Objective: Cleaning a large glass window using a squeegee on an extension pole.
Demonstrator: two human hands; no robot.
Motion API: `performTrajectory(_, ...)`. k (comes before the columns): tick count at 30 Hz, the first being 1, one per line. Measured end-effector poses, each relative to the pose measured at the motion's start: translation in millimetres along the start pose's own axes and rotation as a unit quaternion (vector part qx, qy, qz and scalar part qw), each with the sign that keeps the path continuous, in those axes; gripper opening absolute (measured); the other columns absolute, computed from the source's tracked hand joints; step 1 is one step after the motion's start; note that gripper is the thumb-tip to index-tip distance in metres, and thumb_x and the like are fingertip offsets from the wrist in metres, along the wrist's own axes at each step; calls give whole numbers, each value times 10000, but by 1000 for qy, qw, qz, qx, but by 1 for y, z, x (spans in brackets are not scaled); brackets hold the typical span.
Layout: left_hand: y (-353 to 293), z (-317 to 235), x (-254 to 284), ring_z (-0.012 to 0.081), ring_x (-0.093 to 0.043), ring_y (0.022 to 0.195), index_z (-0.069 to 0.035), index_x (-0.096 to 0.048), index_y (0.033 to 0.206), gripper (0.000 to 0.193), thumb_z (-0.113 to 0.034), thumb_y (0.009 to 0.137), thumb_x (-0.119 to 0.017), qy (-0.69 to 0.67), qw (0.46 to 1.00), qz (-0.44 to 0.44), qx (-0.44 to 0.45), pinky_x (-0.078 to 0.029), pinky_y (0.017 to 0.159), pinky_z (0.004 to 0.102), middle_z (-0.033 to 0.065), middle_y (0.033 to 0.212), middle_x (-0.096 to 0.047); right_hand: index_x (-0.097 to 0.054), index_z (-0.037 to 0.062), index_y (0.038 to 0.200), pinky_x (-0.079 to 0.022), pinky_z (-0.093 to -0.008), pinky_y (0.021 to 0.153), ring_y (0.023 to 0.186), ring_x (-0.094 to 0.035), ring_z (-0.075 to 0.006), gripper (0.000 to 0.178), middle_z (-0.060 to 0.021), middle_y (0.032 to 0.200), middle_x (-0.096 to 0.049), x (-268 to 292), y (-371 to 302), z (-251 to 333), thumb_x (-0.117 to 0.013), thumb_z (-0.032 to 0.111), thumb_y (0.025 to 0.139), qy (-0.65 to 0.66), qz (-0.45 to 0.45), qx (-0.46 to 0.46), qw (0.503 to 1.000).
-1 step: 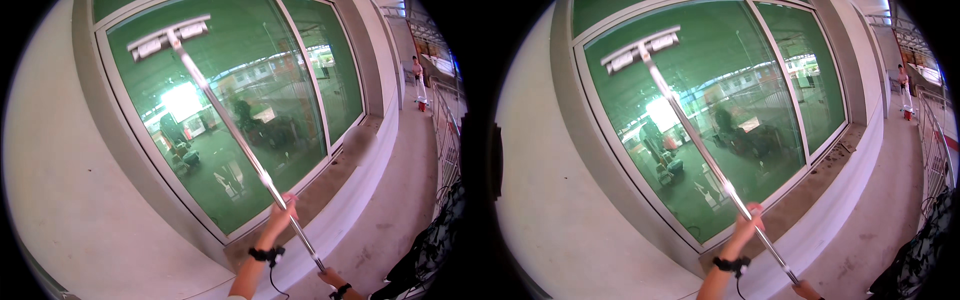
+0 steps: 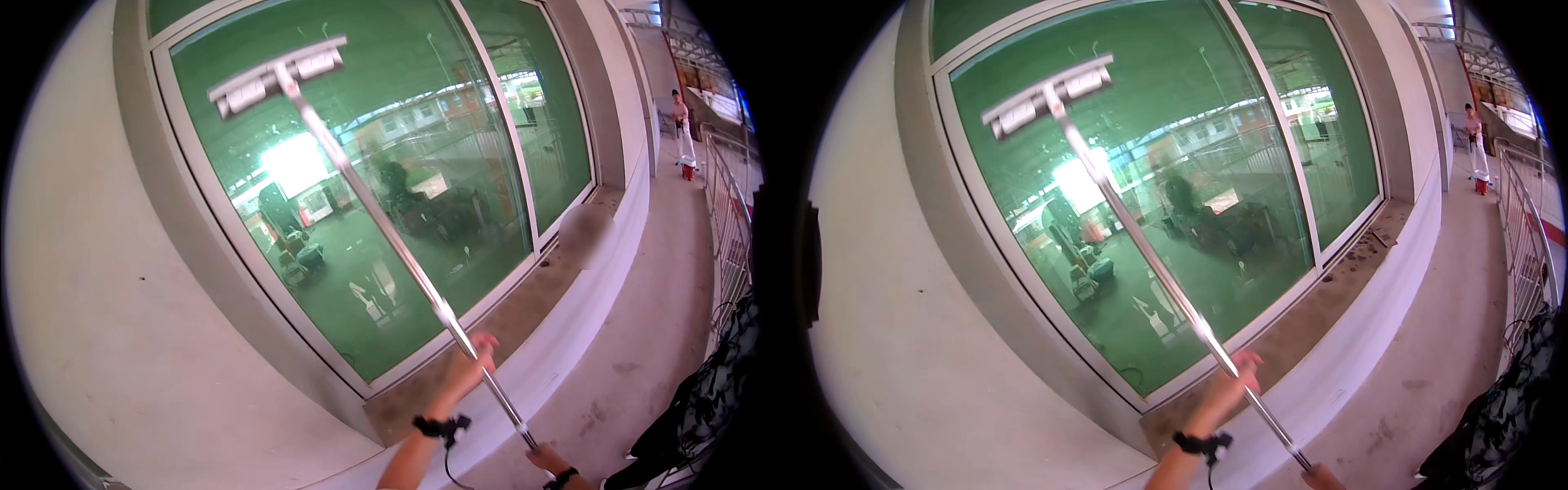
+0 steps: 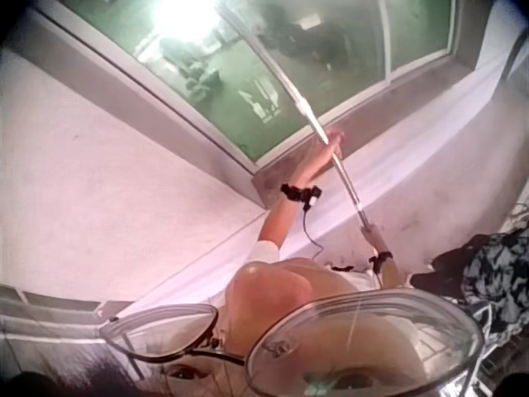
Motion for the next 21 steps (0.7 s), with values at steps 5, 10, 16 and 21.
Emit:
performTrajectory(5, -96, 188, -118, 91, -538, 631, -60, -628, 1019, 236, -90, 800, -547, -115, 975, 152, 115, -456, 587, 268, -4, 692, -567, -666, 3, 836, -487, -447, 686, 774, -650, -341, 377, -206, 782, -664, -67, -157, -194, -587, 371, 857, -24, 115, -68, 991)
performTrajectory(10, -159, 239, -158, 93, -540, 636, -56, -628, 984, 203, -98, 799, -557, -163, 951, 195, 178, -454, 590, 267, -5, 696, -570, -673, 15, 883, -480, -434, 685, 766, -638, -333, 370, -197, 805, -666, -102, -256, -266, -570, 370, 887, -52, 186, -124, 973)
performTrajectory(16, -82, 164, -103, 96, -541, 643, -48, -616, 891, 118, -100, 798, -565, -99, 982, 117, 115, -440, 577, 260, -9, 692, -567, -656, 7, 825, -475, -435, 701, 802, -654, -304, 352, -174, 770, -659, -27, -122, -144, -625, 357, 816, -1, 84, -70, 994)
performTrajectory(21, 16, -22, 18, 131, -571, 596, -44, -614, 834, 153, -42, 745, -490, 55, 997, -54, -29, -457, 536, 277, 46, 662, -580, -579, 3, 720, -452, -426, 592, 576, -545, -267, 399, -162, 627, -590, 10, 20, 43, -637, 383, 825, -19, 124, 140, 982)
Point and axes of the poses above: each hand's wrist, its own y-axis towards the middle knuckle, its own x-axis out of the back of the hand, z = x × y, the point moved 5 cm from there along y, towards the middle knuckle
